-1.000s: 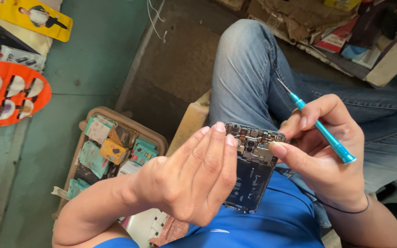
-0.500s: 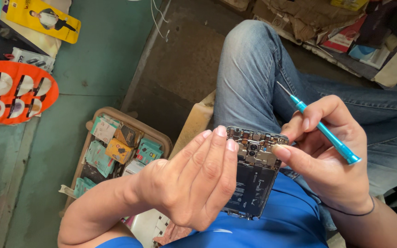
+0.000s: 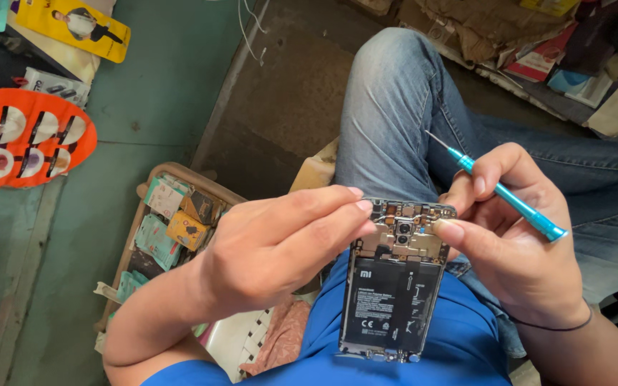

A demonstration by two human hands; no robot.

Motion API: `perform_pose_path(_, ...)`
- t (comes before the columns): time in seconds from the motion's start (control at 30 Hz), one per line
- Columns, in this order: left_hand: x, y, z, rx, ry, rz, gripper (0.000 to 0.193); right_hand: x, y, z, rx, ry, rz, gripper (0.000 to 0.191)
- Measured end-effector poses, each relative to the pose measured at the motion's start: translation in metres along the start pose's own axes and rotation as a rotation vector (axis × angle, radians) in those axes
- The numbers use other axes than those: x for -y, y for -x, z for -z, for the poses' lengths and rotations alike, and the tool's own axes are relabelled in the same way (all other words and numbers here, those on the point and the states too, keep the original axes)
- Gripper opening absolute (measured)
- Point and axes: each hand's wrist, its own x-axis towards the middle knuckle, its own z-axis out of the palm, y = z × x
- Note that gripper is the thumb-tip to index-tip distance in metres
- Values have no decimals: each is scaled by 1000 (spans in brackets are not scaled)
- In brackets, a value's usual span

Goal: The person sits on a chair and uses a blue pry tool to work along the edge of an opened smartphone, prying at the frame and manipulating internal components around the battery while holding the phone in one hand.

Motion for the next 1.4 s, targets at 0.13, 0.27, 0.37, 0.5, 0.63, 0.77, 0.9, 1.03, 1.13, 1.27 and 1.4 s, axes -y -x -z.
perform_pose_path(0.13, 2, -1, 6, 91, -30, -52, 31, 0, 0, 1, -10, 7, 1, 34)
perform_pose_path(0.27, 2, -5, 9, 134, -88, -96, 30, 1, 0, 1, -6, 13, 2, 34)
perform_pose_path(0.37, 0, -7, 11, 145, -106, -106, 30, 2, 0, 1, 2, 7, -4, 32)
perform_pose_path(0.5, 0, -8, 12, 157, -86, -78, 30, 3, -1, 0, 9, -6, -16, 32)
perform_pose_path(0.63, -1, -9, 12, 157, -41, -31, 28, 3, -1, -1, 0, -10, -32, 32)
perform_pose_path(0.77, 1, -10, 12, 147, -2, -20, 26, 4, -2, -1, 8, -2, -30, 32)
perform_pose_path(0.9, 1, -10, 13, 151, 5, -19, 26, 4, -1, 0, 6, 6, -25, 31)
perform_pose_path(1.03, 2, -9, 9, 109, 73, 19, 25, 4, 0, 0, 6, 3, -16, 31)
perform_pose_path(1.13, 3, -6, 4, 52, 134, 191, 21, 5, 2, 1, 5, -14, -4, 32)
perform_pose_path(1.27, 8, 0, -5, 78, 850, 832, 23, 5, 6, 0, -24, 13, 32, 35)
perform_pose_path(1.4, 13, 4, -9, 134, 985, 947, 20, 3, 11, -3, -68, 159, 93, 38)
